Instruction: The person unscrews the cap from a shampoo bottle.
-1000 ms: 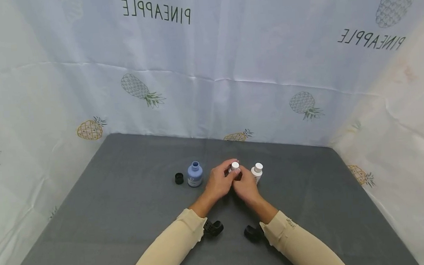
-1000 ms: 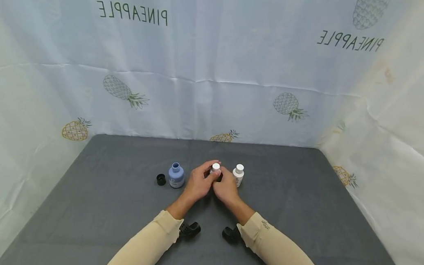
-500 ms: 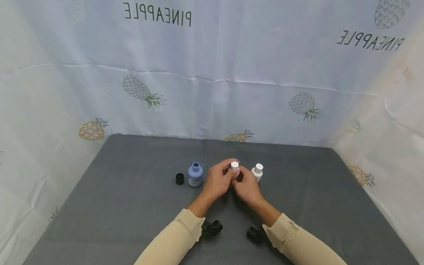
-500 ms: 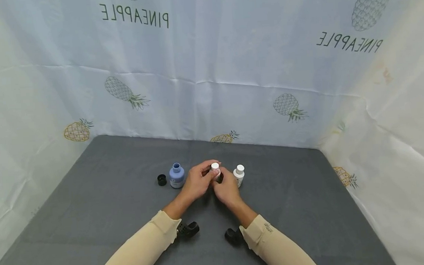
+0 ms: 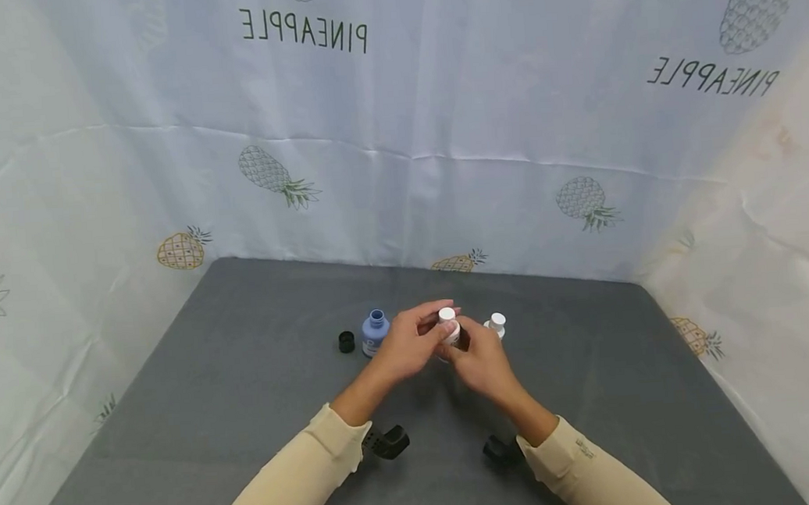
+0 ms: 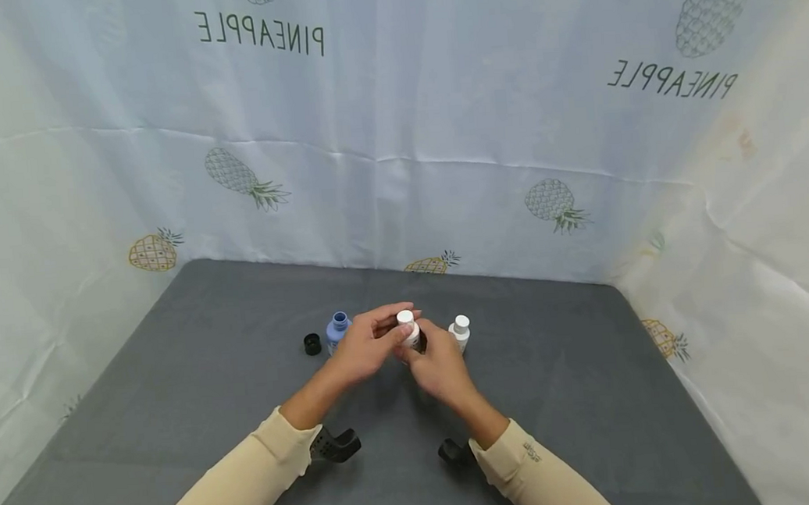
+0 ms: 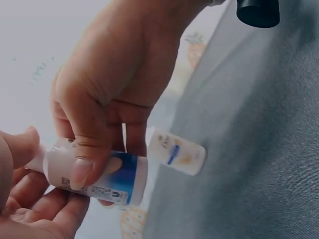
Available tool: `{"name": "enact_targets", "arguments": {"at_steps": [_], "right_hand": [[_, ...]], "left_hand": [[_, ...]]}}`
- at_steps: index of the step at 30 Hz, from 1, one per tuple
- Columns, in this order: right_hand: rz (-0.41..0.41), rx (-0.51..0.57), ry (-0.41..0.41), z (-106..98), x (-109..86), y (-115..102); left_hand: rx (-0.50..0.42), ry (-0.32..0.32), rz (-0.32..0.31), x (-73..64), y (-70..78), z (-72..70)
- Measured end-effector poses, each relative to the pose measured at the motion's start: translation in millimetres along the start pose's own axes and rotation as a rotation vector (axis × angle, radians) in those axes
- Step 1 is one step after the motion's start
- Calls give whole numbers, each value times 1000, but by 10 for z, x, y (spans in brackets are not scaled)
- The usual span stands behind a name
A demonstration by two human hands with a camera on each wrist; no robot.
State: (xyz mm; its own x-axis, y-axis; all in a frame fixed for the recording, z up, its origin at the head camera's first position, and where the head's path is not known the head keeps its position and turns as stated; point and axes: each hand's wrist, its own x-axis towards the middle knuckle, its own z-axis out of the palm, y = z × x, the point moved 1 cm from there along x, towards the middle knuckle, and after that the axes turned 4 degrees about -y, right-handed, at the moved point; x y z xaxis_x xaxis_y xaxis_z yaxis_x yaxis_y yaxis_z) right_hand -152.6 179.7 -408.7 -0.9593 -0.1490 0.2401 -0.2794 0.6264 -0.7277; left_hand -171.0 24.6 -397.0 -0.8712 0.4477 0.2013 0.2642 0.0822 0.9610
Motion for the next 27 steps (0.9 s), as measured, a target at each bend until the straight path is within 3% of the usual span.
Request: {"name": "enact_targets", "arguments": {"at_steps": [5,12,27], "right_hand": [[-35,-37,-5,-77,-49,-163],[-15,-72,-21,-150,-108,-362],[-140,-170,42,-175,-118,-545]], "left_hand": [[-18,-35,21,-64,127,-48],[-59,-18,52,-174,275,-98],[-130,154,123,-260,330,-55]]}}
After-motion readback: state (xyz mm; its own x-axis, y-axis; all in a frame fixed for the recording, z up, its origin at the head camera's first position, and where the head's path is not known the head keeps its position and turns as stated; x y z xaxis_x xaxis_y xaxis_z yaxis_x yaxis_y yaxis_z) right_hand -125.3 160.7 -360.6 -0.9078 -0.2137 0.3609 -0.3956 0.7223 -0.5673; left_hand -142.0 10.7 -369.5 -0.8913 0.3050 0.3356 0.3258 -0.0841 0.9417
